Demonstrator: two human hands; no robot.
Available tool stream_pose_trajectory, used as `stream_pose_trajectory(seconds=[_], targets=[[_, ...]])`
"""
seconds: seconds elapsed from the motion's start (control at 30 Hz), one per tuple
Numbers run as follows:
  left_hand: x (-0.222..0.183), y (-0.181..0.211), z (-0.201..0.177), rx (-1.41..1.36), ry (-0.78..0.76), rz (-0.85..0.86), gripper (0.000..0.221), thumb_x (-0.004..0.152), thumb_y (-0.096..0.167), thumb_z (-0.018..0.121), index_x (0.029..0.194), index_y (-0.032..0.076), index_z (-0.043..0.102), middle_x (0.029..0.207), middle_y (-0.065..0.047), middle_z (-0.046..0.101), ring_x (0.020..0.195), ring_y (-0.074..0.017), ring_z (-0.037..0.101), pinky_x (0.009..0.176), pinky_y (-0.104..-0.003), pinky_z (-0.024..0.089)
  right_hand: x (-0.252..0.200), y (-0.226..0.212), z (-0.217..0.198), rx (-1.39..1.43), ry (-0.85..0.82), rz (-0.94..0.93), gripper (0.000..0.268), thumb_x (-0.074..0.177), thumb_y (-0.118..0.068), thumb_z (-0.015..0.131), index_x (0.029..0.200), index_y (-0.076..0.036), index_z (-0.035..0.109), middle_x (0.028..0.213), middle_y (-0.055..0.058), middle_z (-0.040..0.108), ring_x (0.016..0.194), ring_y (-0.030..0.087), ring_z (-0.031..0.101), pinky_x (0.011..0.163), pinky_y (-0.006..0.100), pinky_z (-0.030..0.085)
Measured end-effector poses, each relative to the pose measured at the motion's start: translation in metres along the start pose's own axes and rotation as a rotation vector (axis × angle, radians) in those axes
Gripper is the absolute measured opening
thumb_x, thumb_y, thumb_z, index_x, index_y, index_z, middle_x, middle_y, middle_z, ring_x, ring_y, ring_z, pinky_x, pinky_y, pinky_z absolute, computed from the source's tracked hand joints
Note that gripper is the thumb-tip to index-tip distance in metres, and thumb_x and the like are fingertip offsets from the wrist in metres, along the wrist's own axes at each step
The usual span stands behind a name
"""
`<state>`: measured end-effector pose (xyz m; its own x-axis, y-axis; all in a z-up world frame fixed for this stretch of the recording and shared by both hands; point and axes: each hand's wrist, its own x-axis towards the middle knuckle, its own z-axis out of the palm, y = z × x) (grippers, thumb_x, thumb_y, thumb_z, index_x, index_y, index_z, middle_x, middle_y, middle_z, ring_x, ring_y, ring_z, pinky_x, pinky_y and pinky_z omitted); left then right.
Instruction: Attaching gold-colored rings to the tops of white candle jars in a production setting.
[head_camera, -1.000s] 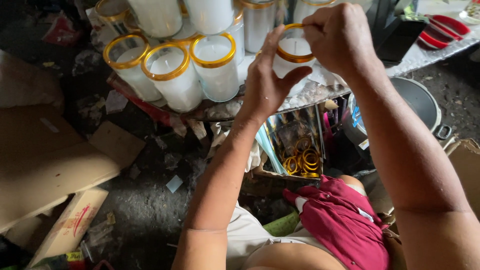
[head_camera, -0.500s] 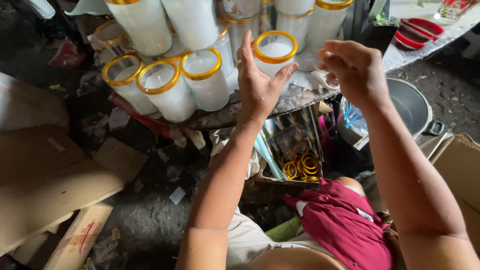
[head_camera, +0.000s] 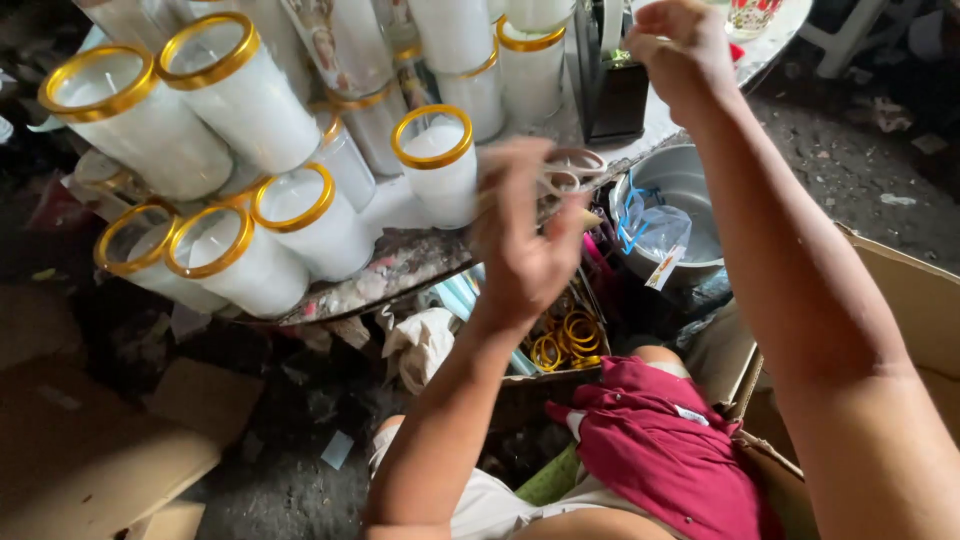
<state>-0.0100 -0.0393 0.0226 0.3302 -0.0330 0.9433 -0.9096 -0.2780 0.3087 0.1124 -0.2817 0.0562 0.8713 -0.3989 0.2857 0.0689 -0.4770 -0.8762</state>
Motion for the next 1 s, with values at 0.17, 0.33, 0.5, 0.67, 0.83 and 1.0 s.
stream_pose_trajectory(seconds=[0.17,0.33,0.5,0.67,0.83,1.0], targets=[[0.024,-0.048,0.100,-0.462,-0.413,-0.797,0.057,0.082,0.027,0.068,0.131,-0.001,0.061,0.116,-0.019,0.074,0.102,-0.0242,0.071,0.086,-0.037,0.058,-0.015,-0.011,0.000,0.149,0.145,-0.110,0.038,0.079,-0.012,0.086,0.092,-0.016,0.050,0.087,-0.003,0.063,0.064,0.008,0.051,0.052,0.028,0.039],[0.042,-0.077,0.125,-0.732,-0.385,-1.224,0.034,0.095,0.023,0.057,0.116,0.000,0.071,0.104,-0.012,0.078,0.087,-0.0186,0.069,0.067,-0.031,0.054,-0.152,-0.041,-0.059,0.282,0.234,-0.457,0.035,0.093,0.019,0.080,0.108,-0.003,0.058,0.094,0.003,0.046,0.088,0.011,0.049,0.071,0.024,0.041],[0.044,-0.077,0.121,-0.796,-0.238,-1.309,0.050,0.094,0.045,0.054,0.102,0.000,0.075,0.089,-0.017,0.080,0.076,-0.0251,0.076,0.061,-0.033,0.057,-0.231,0.004,-0.053,0.543,-0.005,-0.598,0.033,0.086,0.009,0.079,0.111,-0.004,0.062,0.106,0.010,0.066,0.099,0.016,0.068,0.087,0.025,0.066],[0.038,-0.082,0.139,-0.741,-0.178,-1.266,0.027,0.084,0.031,0.073,0.086,0.004,0.076,0.079,-0.012,0.080,0.066,-0.0197,0.074,0.056,-0.029,0.053,-0.238,0.041,-0.029,0.462,-0.010,-0.412,0.031,0.086,0.014,0.075,0.106,-0.001,0.057,0.096,0.010,0.058,0.090,0.017,0.064,0.081,0.026,0.059],[0.032,-0.088,0.158,-0.680,-0.088,-1.299,0.016,0.087,0.019,0.073,0.084,0.003,0.077,0.072,-0.011,0.078,0.060,-0.0196,0.072,0.062,-0.036,0.050,-0.239,0.064,-0.022,0.413,0.004,-0.315,0.027,0.088,0.015,0.072,0.103,-0.002,0.057,0.091,0.009,0.055,0.082,0.017,0.060,0.075,0.026,0.055],[0.032,-0.088,0.166,-0.769,0.084,-1.291,0.011,0.082,0.002,0.070,0.081,-0.009,0.072,0.065,-0.020,0.072,0.053,-0.0249,0.067,0.056,-0.036,0.060,-0.239,0.072,-0.028,0.266,0.068,-0.205,0.030,0.085,0.007,0.081,0.100,-0.006,0.058,0.089,0.005,0.057,0.078,0.013,0.066,0.070,0.022,0.057]])
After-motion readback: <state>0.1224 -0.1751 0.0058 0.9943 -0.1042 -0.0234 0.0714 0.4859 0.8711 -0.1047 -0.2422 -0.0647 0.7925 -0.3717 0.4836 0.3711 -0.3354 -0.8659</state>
